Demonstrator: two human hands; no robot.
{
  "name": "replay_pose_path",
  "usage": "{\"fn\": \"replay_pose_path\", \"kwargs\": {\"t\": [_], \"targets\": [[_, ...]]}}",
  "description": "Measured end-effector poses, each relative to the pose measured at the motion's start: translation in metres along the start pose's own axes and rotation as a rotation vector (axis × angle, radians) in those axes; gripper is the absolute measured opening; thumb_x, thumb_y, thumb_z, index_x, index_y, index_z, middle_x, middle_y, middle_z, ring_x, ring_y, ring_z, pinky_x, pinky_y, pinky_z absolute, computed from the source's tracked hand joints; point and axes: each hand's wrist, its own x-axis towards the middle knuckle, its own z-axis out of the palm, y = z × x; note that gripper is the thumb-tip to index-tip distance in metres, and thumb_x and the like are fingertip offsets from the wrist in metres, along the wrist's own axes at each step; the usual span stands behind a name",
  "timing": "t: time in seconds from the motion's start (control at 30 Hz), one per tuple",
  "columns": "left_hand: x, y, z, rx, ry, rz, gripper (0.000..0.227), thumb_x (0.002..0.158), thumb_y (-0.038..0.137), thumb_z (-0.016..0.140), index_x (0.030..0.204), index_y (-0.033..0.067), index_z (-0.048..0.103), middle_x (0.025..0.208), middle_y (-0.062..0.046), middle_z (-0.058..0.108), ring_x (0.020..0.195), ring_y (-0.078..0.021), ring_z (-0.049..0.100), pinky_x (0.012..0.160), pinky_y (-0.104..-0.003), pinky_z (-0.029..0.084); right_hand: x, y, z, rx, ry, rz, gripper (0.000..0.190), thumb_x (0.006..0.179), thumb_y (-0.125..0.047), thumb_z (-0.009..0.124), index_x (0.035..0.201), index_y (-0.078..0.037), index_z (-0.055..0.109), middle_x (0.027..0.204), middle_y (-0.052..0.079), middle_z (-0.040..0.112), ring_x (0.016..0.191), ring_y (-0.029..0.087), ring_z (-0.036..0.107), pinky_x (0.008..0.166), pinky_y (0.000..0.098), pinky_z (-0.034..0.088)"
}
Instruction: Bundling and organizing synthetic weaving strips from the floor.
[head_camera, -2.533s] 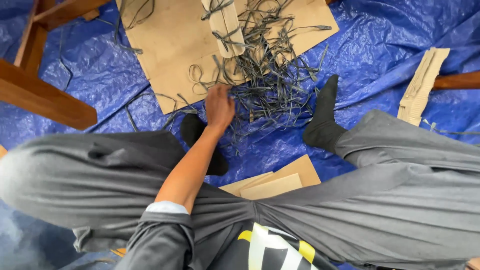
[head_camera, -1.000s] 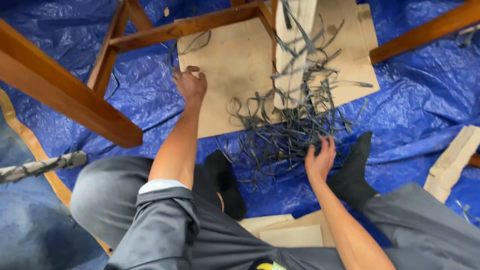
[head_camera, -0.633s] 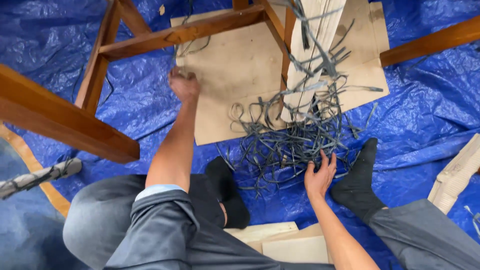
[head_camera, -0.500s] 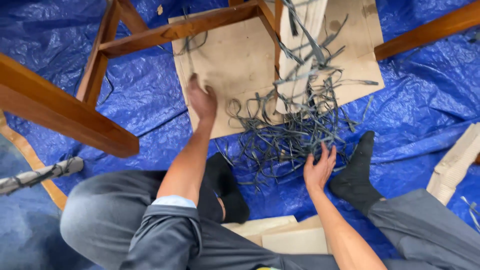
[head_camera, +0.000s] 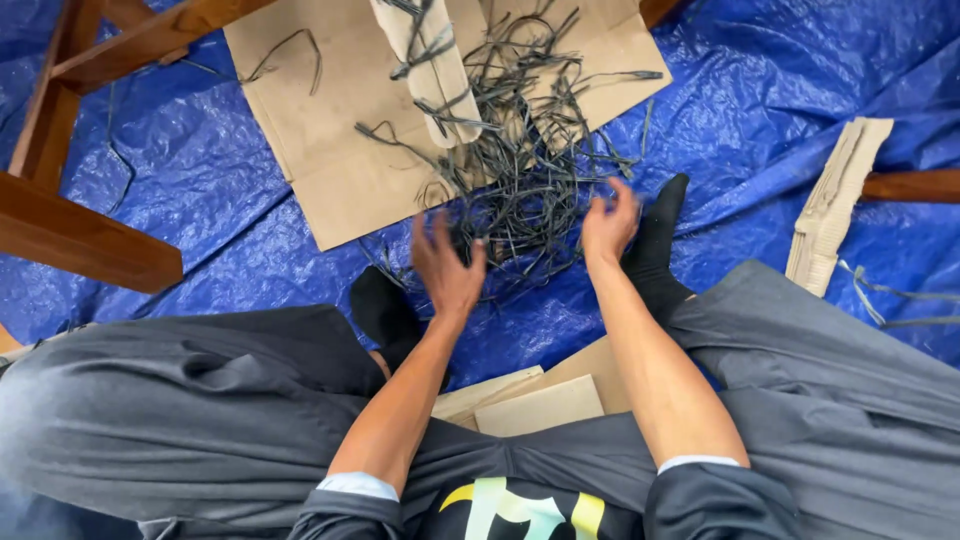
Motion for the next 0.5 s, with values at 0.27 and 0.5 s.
{"fn": "replay_pose_path", "kwargs": {"t": [0.27, 0.5], "targets": [[-0.029, -0.030, 0.008, 0.233, -0.421, -0.365, 0.110, 0.072, 0.032, 0.086, 0.160, 0.0157, 0.022, 0.156, -0.026, 0.023, 0.139, -0.0482, 0.034, 0.107, -0.053, 0.045, -0.017, 0.017, -0.009, -0.547, 0.067, -0.145, 0.078, 0.083, -0.025, 0.079, 0.149, -0.003, 0.043, 0.153, 0.034, 0.028, 0.137, 0.050, 0.032, 0.112, 0.0507, 0.031], [-0.011, -0.070, 0.121, -0.229, -0.228, -0.213, 0.026, 0.081, 0.011, 0.075, 0.106, 0.0046, 0.071, 0.100, -0.018, 0.074, 0.097, -0.0382, 0.072, 0.087, -0.043, 0.057, -0.038, -0.019, 0.045, -0.289, -0.280, -0.049, 0.046, 0.089, -0.023, 0.074, 0.130, -0.006, 0.061, 0.133, 0.016, 0.065, 0.126, 0.029, 0.058, 0.108, 0.0409, 0.043]]}}
